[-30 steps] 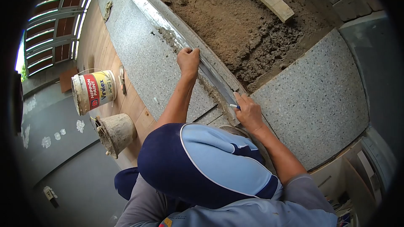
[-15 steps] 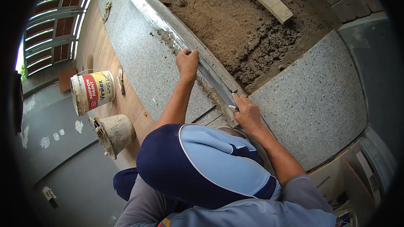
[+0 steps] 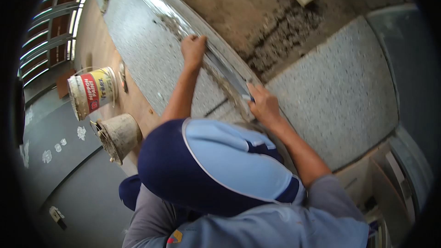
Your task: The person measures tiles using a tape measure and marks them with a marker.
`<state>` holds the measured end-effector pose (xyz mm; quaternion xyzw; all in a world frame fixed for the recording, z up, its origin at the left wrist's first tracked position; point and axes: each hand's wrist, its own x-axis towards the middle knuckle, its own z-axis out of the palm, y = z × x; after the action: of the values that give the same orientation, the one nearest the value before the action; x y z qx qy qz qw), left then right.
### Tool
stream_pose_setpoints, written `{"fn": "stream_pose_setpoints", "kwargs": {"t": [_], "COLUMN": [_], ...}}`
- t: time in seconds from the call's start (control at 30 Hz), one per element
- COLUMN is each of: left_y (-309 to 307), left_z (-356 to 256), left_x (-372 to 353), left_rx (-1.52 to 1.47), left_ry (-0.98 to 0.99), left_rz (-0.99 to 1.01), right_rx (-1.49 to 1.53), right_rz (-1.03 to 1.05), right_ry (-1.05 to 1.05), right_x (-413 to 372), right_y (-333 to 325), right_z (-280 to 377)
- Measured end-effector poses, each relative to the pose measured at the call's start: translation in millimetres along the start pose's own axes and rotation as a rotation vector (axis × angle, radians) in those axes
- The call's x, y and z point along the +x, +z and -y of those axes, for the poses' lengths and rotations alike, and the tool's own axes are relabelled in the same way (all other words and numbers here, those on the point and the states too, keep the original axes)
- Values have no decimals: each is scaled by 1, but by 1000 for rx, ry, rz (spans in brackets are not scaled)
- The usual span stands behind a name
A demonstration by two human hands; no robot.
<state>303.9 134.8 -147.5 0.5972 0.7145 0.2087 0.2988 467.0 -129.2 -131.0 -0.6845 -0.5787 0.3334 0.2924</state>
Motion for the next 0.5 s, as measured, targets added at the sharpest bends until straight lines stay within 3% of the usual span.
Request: {"fn": "stream_pose_setpoints", "kwargs": {"t": [0.03,0.1,0.17,0.27,0.37,0.5], "left_y": [0,-12,-19,-28,-41,-41], "left_z": [7,-14,-20,7,11,18], "left_x": [2,-9,-12,-13,-19,-29], "left_rx": [6,-147,-99,-69,430,677], "left_ry": [25,-120,-174,144,494,598], "left_rz": [24,176,168,46,32,190], "right_rx": [17,24,18,11,-17,-8], "right_rz": [-19,-29,-41,-64,-35,-32], "right_ry": [-12,-16,-16,-22,5,2], "right_x": [-2,-3,1,-2,-2,-1], "right_y": [2,2,0,5,1,1], "right_z": [-1,-1,-3,-3,0,-1]}}
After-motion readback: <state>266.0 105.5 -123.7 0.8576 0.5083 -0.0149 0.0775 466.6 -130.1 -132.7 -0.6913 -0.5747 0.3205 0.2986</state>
